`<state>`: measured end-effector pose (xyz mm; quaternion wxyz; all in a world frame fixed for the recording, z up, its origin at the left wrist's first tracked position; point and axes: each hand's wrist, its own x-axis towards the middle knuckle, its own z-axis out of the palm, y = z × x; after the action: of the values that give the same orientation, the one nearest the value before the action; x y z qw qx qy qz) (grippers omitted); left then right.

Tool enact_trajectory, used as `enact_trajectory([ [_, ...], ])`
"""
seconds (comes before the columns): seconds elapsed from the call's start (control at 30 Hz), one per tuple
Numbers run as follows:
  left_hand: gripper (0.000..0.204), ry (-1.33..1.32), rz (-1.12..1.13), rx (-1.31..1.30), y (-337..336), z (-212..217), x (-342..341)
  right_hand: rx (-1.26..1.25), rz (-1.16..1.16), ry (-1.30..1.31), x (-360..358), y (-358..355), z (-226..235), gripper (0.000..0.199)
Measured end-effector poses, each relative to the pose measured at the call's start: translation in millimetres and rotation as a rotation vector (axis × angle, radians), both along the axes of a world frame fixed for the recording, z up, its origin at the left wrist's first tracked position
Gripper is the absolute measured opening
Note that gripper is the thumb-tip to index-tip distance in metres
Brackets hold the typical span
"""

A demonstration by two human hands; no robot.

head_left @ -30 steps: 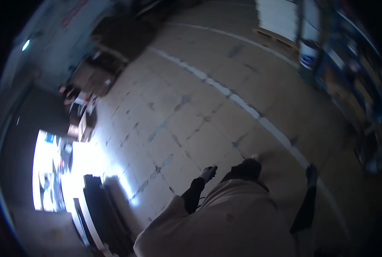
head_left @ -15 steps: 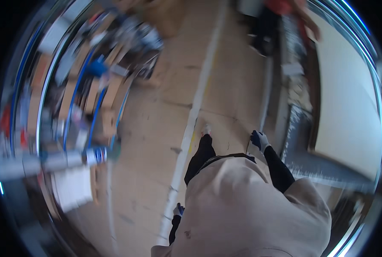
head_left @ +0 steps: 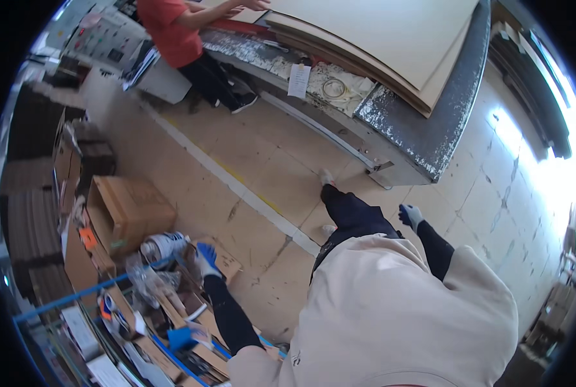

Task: Manually loading large corrugated cardboard sheets onto the intake table of a processing machine.

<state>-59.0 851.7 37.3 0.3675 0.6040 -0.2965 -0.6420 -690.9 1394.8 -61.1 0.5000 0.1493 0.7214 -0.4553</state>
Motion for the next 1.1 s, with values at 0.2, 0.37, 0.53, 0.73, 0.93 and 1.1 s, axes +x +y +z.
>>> enact_trajectory([
  [0.2, 0.044, -0.348, -0.726, -0.084, -55.9, -28.3, -311.8, 0.019, -0.013, -0.029, 75.2, -16.3, -28.0, 0.028],
  [0.37, 0.042, -0.591, -1.243, 0.0, -67.2, -79.3, -338.9, -0.048, -0.346, -0.147, 42.2, -127.4, -22.9, 0.026],
  [0.53, 0.04, -0.569, -0.946, 0.204, -137.2, -41.9, -310.2, -0.139, -0.062, 0.04, -44.9, -246.1, -33.5, 0.03],
  [0.73, 0.039, -0.552, -0.675, 0.333, -243.5, -33.1, -288.0, -0.138, 0.084, 0.028, -106.0, -368.8, 16.7, 0.046],
  [0.93, 0.041, -0.607, -0.78, 0.369, -316.9, -38.2, -358.4, 0.137, -0.087, 0.035, -95.5, -365.8, 6.3, 0.039],
  [1.1, 0.043, -0.54, -1.033, 0.258, -420.8, -61.1, -476.8, 0.102, -0.499, 0.084, -71.8, -356.5, 27.3, 0.032],
])
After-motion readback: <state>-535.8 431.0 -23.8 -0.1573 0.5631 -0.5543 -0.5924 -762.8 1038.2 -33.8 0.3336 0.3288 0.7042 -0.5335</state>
